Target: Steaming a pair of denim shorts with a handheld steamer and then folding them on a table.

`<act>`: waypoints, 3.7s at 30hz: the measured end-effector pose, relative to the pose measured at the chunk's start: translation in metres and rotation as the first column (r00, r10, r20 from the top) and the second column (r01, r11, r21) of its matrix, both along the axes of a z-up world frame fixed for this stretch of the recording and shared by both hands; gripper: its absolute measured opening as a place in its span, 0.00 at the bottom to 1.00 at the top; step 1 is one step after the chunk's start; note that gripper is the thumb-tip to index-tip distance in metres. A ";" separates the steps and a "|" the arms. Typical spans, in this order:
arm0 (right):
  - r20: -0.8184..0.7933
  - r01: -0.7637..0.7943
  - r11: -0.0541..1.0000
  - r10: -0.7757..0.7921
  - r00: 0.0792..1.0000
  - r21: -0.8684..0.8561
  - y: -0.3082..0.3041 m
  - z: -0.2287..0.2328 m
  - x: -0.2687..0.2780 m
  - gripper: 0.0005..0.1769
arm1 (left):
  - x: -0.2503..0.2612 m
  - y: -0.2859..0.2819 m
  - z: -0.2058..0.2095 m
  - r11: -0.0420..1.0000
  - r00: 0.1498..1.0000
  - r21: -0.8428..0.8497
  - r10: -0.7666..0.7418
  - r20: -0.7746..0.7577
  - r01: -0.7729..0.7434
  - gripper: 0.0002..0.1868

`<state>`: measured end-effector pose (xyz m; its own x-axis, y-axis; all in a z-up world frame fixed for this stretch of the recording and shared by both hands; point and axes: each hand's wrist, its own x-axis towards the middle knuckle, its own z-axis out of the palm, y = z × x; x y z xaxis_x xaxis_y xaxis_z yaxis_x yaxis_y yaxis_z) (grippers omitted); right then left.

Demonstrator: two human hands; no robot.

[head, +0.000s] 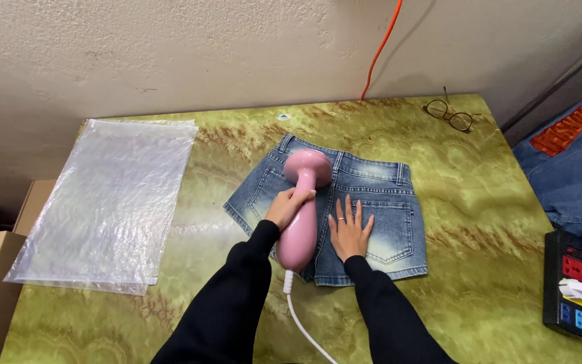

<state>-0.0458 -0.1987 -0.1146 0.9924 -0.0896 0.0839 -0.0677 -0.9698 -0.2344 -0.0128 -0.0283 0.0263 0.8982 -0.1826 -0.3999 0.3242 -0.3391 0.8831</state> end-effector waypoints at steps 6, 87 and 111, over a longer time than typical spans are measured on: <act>0.004 0.060 0.995 -0.060 0.998 -0.080 0.005 0.004 0.001 0.28 | -0.011 0.008 0.013 0.997 0.996 0.013 -0.069 -0.064 0.070 0.32; -0.424 -0.022 0.976 0.114 0.898 0.216 -0.030 0.049 -0.001 0.39 | -0.048 0.018 0.066 0.866 0.923 0.319 -0.346 -0.171 0.384 0.32; -0.428 0.017 0.951 0.123 0.895 0.307 -0.011 0.078 -0.024 0.59 | -0.074 0.044 0.107 0.833 0.912 0.392 -0.294 -0.287 0.391 0.36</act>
<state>-0.0702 -0.2092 -0.0365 0.9243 0.0126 -0.3814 -0.1814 -0.8648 -0.4682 -0.0867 0.0157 0.1330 0.6981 -0.2281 -0.6787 0.2721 -0.7922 0.5462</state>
